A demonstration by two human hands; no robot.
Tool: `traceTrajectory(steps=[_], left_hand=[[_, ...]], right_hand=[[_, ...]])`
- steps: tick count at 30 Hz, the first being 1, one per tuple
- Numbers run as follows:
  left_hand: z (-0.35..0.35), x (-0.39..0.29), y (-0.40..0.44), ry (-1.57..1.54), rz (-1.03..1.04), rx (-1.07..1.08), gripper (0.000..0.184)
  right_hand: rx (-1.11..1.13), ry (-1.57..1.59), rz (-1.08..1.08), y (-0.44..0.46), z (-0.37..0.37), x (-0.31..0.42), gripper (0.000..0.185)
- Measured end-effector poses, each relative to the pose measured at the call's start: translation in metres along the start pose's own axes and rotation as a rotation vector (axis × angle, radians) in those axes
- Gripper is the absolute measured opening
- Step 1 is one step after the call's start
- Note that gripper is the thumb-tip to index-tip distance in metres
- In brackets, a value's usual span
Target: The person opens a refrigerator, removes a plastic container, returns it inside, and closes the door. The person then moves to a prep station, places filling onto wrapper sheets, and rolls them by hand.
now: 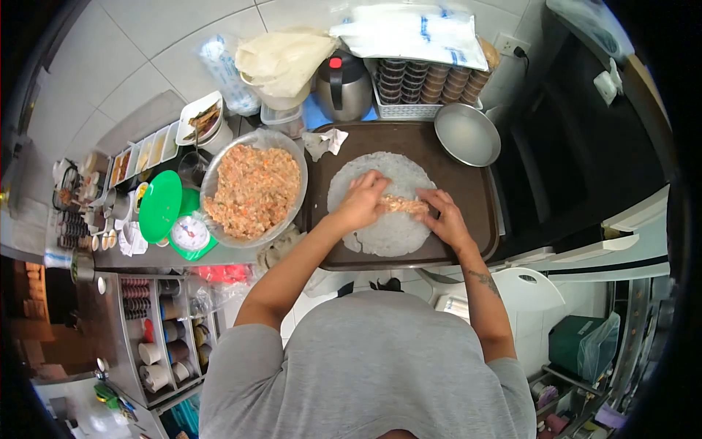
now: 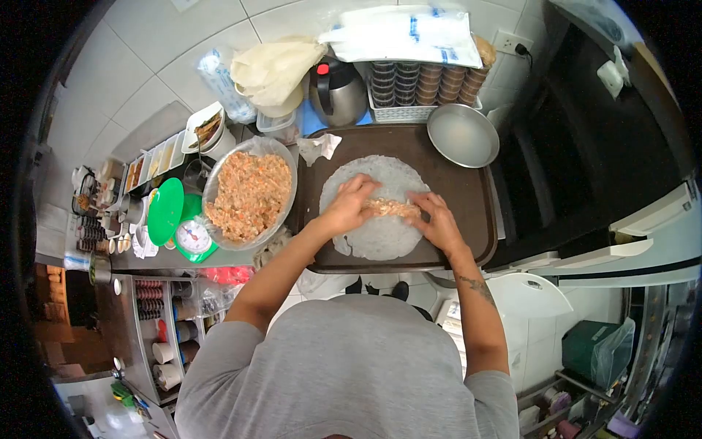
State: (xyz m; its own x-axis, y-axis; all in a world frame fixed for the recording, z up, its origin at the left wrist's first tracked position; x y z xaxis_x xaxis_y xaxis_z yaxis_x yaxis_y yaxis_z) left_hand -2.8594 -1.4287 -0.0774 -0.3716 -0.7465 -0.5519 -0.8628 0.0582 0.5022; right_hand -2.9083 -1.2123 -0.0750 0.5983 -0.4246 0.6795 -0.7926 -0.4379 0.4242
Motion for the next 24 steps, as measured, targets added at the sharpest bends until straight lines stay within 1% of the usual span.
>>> traceTrajectory(steps=[1, 3, 4, 5, 7, 8, 10, 11, 12, 14, 16, 17, 19, 20, 22, 23, 24], left_hand=[[-0.002, 0.002, 0.000, 0.027, -0.001, -0.021, 0.020], [0.004, 0.007, -0.005, 0.059, 0.010, 0.041, 0.024], [0.009, 0.009, -0.007, 0.065, 0.026, 0.118, 0.027], [0.014, 0.011, -0.008, 0.070, 0.043, 0.196, 0.029], [0.016, 0.014, -0.009, 0.067, 0.053, 0.222, 0.030], [0.011, 0.010, -0.009, 0.066, 0.055, 0.234, 0.030], [-0.004, 0.005, -0.011, 0.031, 0.043, 0.105, 0.028], [-0.014, 0.003, -0.010, 0.014, 0.040, 0.041, 0.027], [-0.015, 0.009, -0.012, 0.027, 0.055, 0.060, 0.030], [-0.011, 0.024, -0.017, 0.052, 0.078, 0.100, 0.036], [-0.007, 0.036, -0.019, 0.052, 0.092, 0.184, 0.040], [-0.012, 0.033, -0.016, 0.055, 0.102, 0.227, 0.042], [-0.029, 0.023, -0.021, 0.023, 0.046, 0.095, 0.037], [-0.037, 0.018, -0.020, 0.005, 0.022, 0.030, 0.034], [-0.044, 0.026, -0.025, 0.041, -0.038, 0.078, 0.034], [-0.044, 0.030, -0.029, 0.058, -0.070, 0.103, 0.034], [-0.039, 0.038, -0.032, 0.055, -0.034, 0.114, 0.036]], right_hand=[[-0.025, -0.011, -0.035, 0.002, 0.004, 0.008, 0.036], [-0.059, -0.051, -0.139, 0.009, 0.014, 0.021, 0.040], [-0.070, -0.082, -0.210, 0.012, 0.018, 0.022, 0.043], [0.007, -0.050, -0.170, 0.010, 0.027, 0.012, 0.045], [0.162, 0.017, -0.091, 0.006, 0.050, -0.011, 0.049], [0.164, 0.026, -0.062, 0.007, 0.049, -0.009, 0.046], [0.172, 0.044, -0.002, 0.007, 0.047, -0.004, 0.040], [0.103, 0.032, -0.034, 0.010, 0.044, 0.006, 0.037], [0.033, 0.020, -0.066, 0.012, 0.042, 0.020, 0.034], [0.027, -0.031, -0.125, 0.011, 0.046, 0.022, 0.037], [0.149, -0.106, -0.193, 0.011, 0.058, 0.007, 0.049], [0.163, -0.141, -0.164, 0.014, 0.056, 0.013, 0.050], [0.196, -0.210, -0.106, 0.019, 0.052, 0.027, 0.053], [0.138, -0.193, -0.154, 0.021, 0.056, 0.030, 0.052], [0.022, -0.161, -0.242, 0.020, 0.066, 0.032, 0.050], [0.021, -0.166, -0.266, 0.018, 0.074, 0.025, 0.050], [0.020, -0.171, -0.293, 0.016, 0.085, 0.019, 0.049]])
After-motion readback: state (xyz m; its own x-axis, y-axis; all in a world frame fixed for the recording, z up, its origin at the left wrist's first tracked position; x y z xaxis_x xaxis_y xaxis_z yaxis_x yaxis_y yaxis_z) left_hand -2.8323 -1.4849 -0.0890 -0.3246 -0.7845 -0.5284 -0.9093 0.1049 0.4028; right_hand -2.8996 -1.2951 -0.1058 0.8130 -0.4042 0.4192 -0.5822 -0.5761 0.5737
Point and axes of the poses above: each hand's wrist, its own y-axis towards the middle knuckle, its own z-axis out of the palm, x = y × z, the point moved 2 cm from there along y, towards the middle knuckle, and after that the axes turned 9 degrees about -x, right-handed, at the moved point
